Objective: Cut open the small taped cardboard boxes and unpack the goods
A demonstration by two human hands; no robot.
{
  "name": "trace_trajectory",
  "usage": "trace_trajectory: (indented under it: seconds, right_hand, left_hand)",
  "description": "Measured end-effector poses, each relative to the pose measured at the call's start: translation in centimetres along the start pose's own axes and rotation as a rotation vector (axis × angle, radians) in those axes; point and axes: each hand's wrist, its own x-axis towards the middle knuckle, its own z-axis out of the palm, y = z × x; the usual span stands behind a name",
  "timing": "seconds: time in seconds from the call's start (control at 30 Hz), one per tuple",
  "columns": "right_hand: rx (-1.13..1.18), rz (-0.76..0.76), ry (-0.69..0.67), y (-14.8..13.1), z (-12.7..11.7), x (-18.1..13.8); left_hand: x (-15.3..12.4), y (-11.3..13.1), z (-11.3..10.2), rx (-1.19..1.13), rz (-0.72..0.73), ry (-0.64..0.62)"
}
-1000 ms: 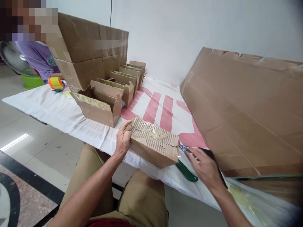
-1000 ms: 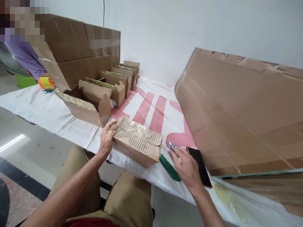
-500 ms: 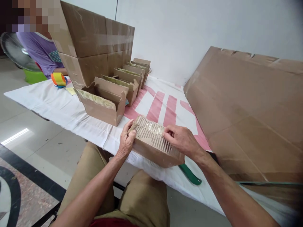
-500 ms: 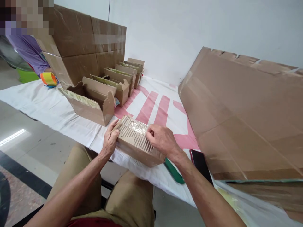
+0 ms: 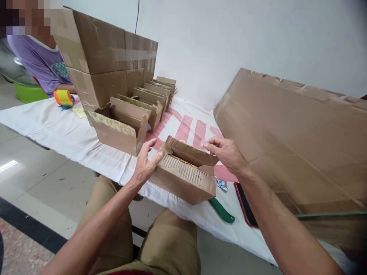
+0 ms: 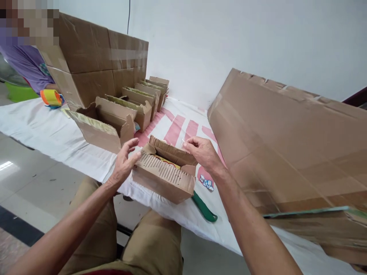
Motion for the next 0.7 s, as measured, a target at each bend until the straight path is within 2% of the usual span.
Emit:
trace_trajectory:
  seconds: [0.07,0.13,0.27,0.33,0.5,0.6,0.7]
  right_hand:
    - [-0.037,-0.033,0.01,-0.1,-0.2,0.0]
    - [-0.063,-0.05,0.014,-0.2,-0.2,-0.2]
    - [0.039,-0.011,-0.015,-0.1,-0.1,-0.4]
    - [0.168,0.024,-0.02,0.3,0.1,-0.2]
    - [0.358,0.042,0.041,1.9,0.0,0.6]
    - [0.306,0.103,-0.03,2.1,-0.4,0.8]
    - [0.182,0.062,-0.113,2.0,-0.4,0.8]
  left_hand:
    - [2.5,1.0,-0.1,0.082,0.038,-0.068]
    - [5.0,1.6,0.1,0.105,0.002,-0.188]
    - [8.3,1.7,1.4,-0.055,-0.162,-0.47]
    - [8.9,1.6,2.0,-0.151,-0.207,-0.539]
    - [8.7,1.6,3.0,-0.22,-0.232,-0.526]
    - [8.4,1.4,3.3,-0.208,-0.242,-0.501]
    - [8.3,1.0,3.4,-0.191,-0.212,-0.481]
